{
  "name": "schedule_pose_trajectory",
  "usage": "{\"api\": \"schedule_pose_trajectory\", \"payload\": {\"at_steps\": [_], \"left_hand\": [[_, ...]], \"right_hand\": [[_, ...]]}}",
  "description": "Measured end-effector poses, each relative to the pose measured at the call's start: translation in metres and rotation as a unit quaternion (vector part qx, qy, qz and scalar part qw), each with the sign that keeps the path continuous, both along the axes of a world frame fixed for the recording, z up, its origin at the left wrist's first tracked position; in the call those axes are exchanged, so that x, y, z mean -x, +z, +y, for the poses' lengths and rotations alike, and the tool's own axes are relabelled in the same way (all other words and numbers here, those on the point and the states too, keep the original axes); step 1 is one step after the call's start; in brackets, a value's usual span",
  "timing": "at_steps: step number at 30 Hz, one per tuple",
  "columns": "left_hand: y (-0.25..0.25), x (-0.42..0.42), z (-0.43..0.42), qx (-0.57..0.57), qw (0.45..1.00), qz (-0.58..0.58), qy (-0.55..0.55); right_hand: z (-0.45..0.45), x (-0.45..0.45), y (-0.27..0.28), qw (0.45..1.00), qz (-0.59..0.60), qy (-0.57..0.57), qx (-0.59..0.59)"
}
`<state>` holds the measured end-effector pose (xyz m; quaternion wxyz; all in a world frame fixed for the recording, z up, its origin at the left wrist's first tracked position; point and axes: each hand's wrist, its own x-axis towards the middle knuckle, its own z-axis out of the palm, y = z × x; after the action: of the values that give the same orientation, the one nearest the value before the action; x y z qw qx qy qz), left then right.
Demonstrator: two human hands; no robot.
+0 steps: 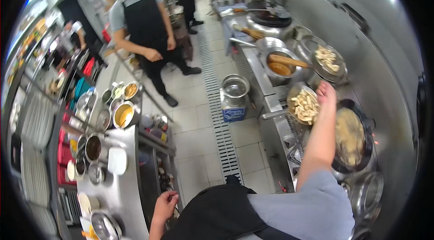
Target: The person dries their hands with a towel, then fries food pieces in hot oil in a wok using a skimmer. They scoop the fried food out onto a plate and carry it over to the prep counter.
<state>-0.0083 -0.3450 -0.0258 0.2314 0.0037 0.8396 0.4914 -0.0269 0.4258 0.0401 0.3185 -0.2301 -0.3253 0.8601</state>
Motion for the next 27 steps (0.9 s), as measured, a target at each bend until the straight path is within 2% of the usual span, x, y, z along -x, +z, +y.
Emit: {"api": "schedule_pose_trajectory", "payload": {"at_steps": [1,2,5,7,12,15,16,18,20,22,23,24,27], "left_hand": [[-0.002,0.002,-0.002,0.004,1.000,0.002,-0.008],[-0.003,0.000,-0.005,0.014,1.000,0.011,-0.020],[-0.008,-0.015,-0.022,0.054,0.996,0.047,-0.046],[-0.013,-0.023,-0.036,0.067,0.996,0.055,-0.031],[-0.010,-0.062,-0.092,0.024,0.996,-0.030,0.081],[-0.018,-0.098,-0.133,-0.076,0.970,-0.060,0.224],[-0.020,-0.113,-0.146,-0.079,0.967,-0.062,0.235],[-0.022,-0.143,-0.171,-0.266,0.856,-0.065,0.438],[-0.027,-0.167,-0.201,-0.244,0.836,-0.037,0.491],[-0.025,-0.183,-0.231,-0.316,0.702,0.034,0.637],[-0.020,-0.185,-0.244,-0.317,0.699,0.034,0.640],[-0.013,-0.184,-0.255,-0.342,0.650,0.049,0.677],[-0.007,-0.175,-0.281,-0.375,0.580,0.067,0.720]], "right_hand": [[0.019,-0.018,-0.017,0.990,-0.082,-0.012,-0.116],[-0.045,-0.023,0.030,0.964,-0.202,-0.105,-0.136],[-0.055,-0.060,0.038,0.967,-0.199,-0.013,-0.162],[-0.072,-0.074,0.050,0.944,-0.261,0.020,-0.200],[-0.184,-0.084,0.069,0.915,-0.272,0.177,-0.238],[-0.267,-0.093,0.075,0.885,-0.257,0.304,-0.240],[-0.293,-0.095,0.076,0.871,-0.249,0.350,-0.237],[-0.348,-0.096,0.075,0.839,-0.231,0.439,-0.224],[-0.405,-0.092,0.073,0.796,-0.209,0.530,-0.206],[-0.469,-0.083,0.074,0.749,-0.184,0.609,-0.186],[-0.501,-0.080,0.076,0.723,-0.178,0.644,-0.173],[-0.539,-0.078,0.081,0.698,-0.174,0.676,-0.160],[-0.617,-0.068,0.080,0.636,-0.159,0.732,-0.188]]}}
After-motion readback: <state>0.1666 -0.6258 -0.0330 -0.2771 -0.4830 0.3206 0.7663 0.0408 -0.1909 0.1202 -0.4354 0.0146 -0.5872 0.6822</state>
